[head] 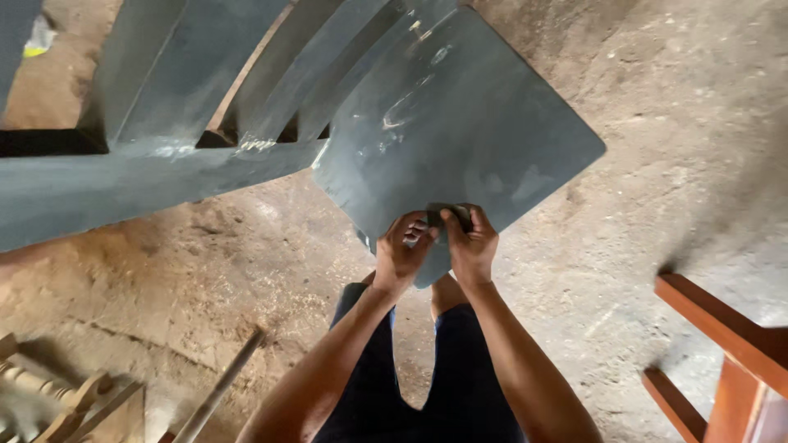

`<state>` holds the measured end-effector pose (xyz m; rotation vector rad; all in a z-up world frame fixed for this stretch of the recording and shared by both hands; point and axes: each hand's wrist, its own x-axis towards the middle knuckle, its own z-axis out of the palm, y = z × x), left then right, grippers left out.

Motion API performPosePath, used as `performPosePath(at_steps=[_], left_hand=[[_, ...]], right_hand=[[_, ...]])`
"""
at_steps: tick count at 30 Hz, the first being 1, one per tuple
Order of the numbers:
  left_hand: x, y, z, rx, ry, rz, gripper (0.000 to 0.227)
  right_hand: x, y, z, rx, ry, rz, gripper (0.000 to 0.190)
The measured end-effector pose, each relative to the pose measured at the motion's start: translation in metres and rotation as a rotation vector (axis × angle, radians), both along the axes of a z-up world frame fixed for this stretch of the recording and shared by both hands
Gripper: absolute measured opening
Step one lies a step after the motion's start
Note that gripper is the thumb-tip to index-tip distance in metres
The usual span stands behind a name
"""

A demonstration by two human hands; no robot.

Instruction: The person sands the seat and backrest slats of a dark grey wooden chair with a piece of sandpaper.

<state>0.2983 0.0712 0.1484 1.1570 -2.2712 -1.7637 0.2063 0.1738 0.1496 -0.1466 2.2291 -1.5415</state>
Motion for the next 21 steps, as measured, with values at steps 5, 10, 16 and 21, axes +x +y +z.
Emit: performPosePath(at_steps=[5, 10, 16, 21], left_hand=[[-0.022, -0.009, 0.040, -0.449, 0.209, -0.154, 0.057], [-0.044, -0.006, 0.048, -0.306, 0.247, -0.074, 0.074], [-0.094, 0.024, -0.004, 0.647, 0.532, 0.728, 0.019], [-0.127, 0.085, -0.026, 0.883, 0.613, 0.913, 0.023]], right_hand=[[-0.019, -0.007, 0.028, 0.183, -0.091, -0.066, 0.026], [-0.043, -0.002, 0.053, -0.254, -0.080, 0.296, 0.031], [-0.097, 0.003, 0.035, -0.001, 0.423, 0.513, 0.036], [-0.187, 0.039, 0.014, -0.110, 0.178, 1.015, 0.066]])
